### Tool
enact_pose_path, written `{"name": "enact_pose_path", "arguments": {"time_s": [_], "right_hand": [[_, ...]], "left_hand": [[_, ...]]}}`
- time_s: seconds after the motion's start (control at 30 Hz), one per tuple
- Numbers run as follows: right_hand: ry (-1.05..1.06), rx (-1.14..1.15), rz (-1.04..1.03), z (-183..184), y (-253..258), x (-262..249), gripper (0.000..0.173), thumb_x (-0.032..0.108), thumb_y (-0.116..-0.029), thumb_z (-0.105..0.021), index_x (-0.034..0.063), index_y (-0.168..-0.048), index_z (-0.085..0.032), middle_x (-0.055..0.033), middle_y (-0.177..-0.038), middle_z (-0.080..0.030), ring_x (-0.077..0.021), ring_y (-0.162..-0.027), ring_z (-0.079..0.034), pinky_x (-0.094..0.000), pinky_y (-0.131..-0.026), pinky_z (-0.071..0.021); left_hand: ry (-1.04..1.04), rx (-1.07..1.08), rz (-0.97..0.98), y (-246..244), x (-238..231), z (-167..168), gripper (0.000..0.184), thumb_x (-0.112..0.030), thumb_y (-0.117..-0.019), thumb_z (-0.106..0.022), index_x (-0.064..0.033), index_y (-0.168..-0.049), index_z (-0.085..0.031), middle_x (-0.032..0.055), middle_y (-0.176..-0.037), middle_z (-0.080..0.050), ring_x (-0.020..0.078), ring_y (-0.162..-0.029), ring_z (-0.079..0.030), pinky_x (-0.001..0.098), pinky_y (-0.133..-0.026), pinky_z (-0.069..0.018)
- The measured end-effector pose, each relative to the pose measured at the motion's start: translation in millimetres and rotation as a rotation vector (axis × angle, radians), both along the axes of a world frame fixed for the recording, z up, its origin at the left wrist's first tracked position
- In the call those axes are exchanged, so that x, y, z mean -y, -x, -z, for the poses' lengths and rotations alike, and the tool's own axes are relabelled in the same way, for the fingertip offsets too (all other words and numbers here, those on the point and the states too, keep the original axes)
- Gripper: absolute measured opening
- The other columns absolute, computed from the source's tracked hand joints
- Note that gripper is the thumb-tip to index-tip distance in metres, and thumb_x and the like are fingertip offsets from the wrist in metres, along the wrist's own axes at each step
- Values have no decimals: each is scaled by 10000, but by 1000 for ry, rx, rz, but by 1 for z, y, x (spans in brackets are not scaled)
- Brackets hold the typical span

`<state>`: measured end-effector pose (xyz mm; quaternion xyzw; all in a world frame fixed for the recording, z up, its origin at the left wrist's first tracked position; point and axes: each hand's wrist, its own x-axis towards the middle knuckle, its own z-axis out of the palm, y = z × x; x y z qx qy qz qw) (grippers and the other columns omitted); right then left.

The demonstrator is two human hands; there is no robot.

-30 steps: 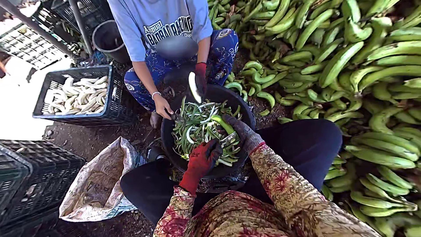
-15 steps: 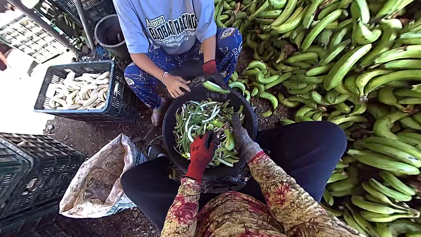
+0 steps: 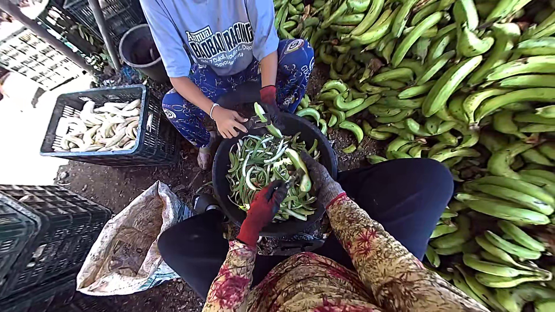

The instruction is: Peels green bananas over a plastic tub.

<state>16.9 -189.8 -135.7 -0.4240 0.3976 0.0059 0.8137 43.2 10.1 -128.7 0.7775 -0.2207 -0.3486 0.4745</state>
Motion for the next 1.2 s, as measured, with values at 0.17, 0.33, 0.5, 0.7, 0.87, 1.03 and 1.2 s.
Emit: {"name": "enact_pose_path", "arguments": {"time_s": [0.17,0.33,0.5,0.7,0.87,1.03,1.2], "right_hand": [[-10,19,-67,-10,-6,-7,466,532,-1066,-408,148,-1248,-599,-51,-890,-702,-143,-707,-667,-286,-604,-553],[-145,-86,-74,-7,1,-28,394,427,-1080,-441,77,-1190,-583,-94,-835,-638,-166,-635,-621,-296,-541,-532],[-265,-148,-88,-6,9,-38,426,444,-1097,-402,66,-1221,-553,-132,-823,-653,-193,-620,-647,-291,-505,-532],[-126,-25,-110,3,5,-24,501,528,-1075,-395,106,-1289,-560,-103,-914,-692,-183,-693,-670,-288,-542,-539],[366,27,-98,20,-9,-10,511,489,-1088,-393,114,-1399,-547,-117,-1127,-686,-220,-938,-680,-424,-804,-583],[694,-82,-125,10,-15,-6,520,473,-1093,-391,113,-1434,-549,-162,-1290,-647,-273,-1176,-626,-524,-1010,-493],[734,-74,-86,0,-14,-9,520,463,-1093,-387,133,-1463,-544,-157,-1303,-650,-281,-1195,-612,-539,-1015,-470]], "left_hand": [[27,122,17,8,-3,3,563,-499,-1046,-405,-102,-1393,-602,81,-1228,-683,136,-1094,-647,383,-966,-525],[-446,533,-177,-12,8,6,477,-384,-1008,-544,-162,-1426,-605,259,-1298,-633,474,-1160,-617,659,-955,-469],[-564,581,-430,-35,26,8,487,-356,-1004,-594,-194,-1462,-560,282,-1350,-580,492,-1186,-583,658,-949,-460],[-226,331,-350,-23,13,-3,447,-390,-1078,-428,-135,-1418,-566,159,-1236,-672,295,-1124,-657,531,-983,-517],[-182,197,-339,-1,1,1,512,-446,-1068,-395,-126,-1425,-574,128,-1211,-689,231,-1099,-660,483,-983,-514],[-115,153,-286,9,-3,-2,513,-443,-1058,-376,-110,-1376,-603,97,-1149,-691,181,-1013,-662,434,-911,-538],[-64,139,-146,24,1,-14,543,-483,-1047,-384,-128,-1390,-611,84,-1224,-689,168,-1105,-654,421,-961,-525]]}}
